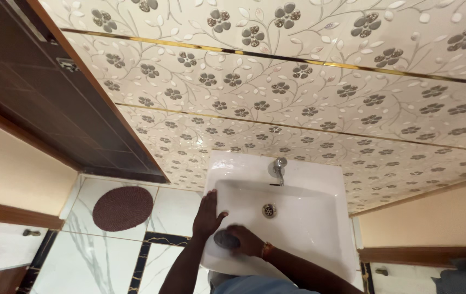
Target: The person cleans a white bathroom sink by wiping the basin and faucet with a cloth.
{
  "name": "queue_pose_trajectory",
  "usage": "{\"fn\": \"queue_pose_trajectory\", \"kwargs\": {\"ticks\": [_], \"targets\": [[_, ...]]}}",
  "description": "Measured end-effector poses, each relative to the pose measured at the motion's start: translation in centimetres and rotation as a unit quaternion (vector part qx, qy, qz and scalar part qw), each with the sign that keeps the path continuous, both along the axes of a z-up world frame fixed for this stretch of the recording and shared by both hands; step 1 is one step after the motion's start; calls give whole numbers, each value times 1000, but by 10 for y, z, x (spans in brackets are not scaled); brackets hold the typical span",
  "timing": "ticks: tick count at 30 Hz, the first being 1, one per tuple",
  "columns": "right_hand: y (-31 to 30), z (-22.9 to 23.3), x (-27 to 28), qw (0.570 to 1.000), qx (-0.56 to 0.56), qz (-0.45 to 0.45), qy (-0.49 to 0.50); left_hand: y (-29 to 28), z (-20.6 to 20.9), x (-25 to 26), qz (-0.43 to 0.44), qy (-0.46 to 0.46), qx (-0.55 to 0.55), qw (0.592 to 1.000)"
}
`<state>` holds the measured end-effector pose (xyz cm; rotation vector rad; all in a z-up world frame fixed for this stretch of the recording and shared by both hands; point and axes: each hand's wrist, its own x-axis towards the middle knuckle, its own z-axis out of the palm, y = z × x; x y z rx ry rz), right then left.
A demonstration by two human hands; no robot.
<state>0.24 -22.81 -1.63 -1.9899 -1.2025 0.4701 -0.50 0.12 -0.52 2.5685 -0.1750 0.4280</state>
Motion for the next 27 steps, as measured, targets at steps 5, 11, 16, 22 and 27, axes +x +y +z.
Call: {"fn": "queue_pose_trajectory", "kwargs": {"ticks": [5, 11, 16, 22, 27], "targets": [[28, -1, 39, 996, -25, -81, -2, 4, 2, -1, -4, 40, -63, 997], [52, 4, 94, 973, -4, -140, -181, 2, 7, 1, 10, 0, -82, 997], [83, 19, 152, 933, -32, -216, -286, 3, 14, 2, 22, -27, -52, 998], [69, 29, 206, 853, -204, -324, -355, -4, 19, 5, 24, -16, -28, 999], [24, 25, 193, 817, -199, -383, -382, -5, 20, 1, 23, -27, -12, 999]]}}
